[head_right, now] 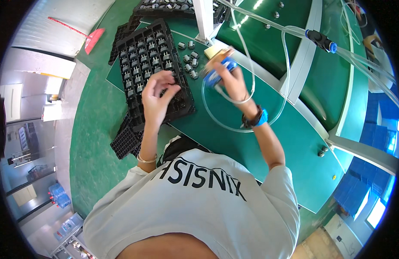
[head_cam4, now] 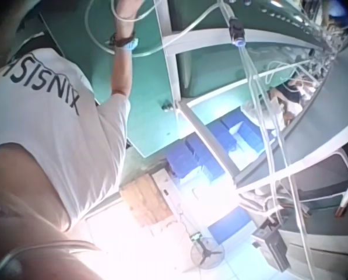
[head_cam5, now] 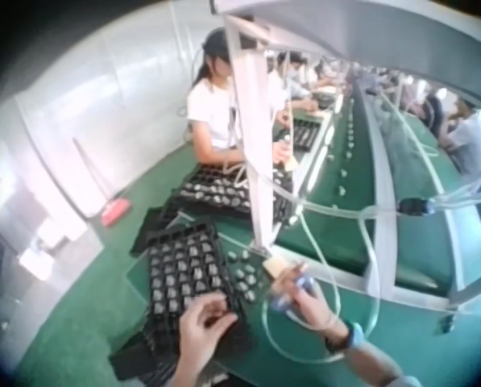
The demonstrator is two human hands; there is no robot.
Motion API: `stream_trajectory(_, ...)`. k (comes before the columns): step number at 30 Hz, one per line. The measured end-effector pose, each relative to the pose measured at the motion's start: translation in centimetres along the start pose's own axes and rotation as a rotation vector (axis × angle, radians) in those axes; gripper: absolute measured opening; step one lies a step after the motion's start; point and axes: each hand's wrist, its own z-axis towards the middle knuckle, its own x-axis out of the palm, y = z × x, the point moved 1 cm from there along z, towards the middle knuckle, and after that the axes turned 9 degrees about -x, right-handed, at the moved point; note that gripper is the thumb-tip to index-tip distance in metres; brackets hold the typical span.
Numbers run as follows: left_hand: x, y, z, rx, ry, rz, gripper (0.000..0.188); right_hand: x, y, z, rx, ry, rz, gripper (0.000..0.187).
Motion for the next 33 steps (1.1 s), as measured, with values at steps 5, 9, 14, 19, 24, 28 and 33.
stream_trajectory(5,-2.3,0.6,2.1,0.164,-0.056,0.676,0.027,-3.8,-2.5,3.5,-0.462,-0.056,-0.696,0.034)
stream_trajectory(9,-1.6,1.2,2.4,0.169,0.022,0.935,0.025,-3.0,-2.7,3.4,-0.564,-0.117,-0.987,0.04)
stream_trajectory(14,-1.1,1.9,2.9,0.156,-0.043,0.963,0.021,-2.8,-2.2,3.2,-0.55,-0.103,-0.955,0.05)
stream_trajectory(19,-1.0,2.4,3.0,0.125,-0.073,0.871,0.017,-2.8,-2.1,3.2,-0.618,-0.093,-0.923,0.055)
stream_trajectory(24,-1.7,1.8,2.7,0.099,-0.049,0.612,0.017,-2.8,-2.4,3.2,-0.648,-0.131,-0.966,0.047)
stream_trajectory(28,-2.2,1.4,2.0,-0.167,0.049,0.362,0.012,-3.3,-3.2,3.8,-0.537,-0.148,-1.044,0.041)
stream_trajectory(33,-2.9,1.9,1.3,-0.163,0.119,0.17,0.015,-2.7,-2.9,3.3,-0.604,-0.142,-1.065,0.043)
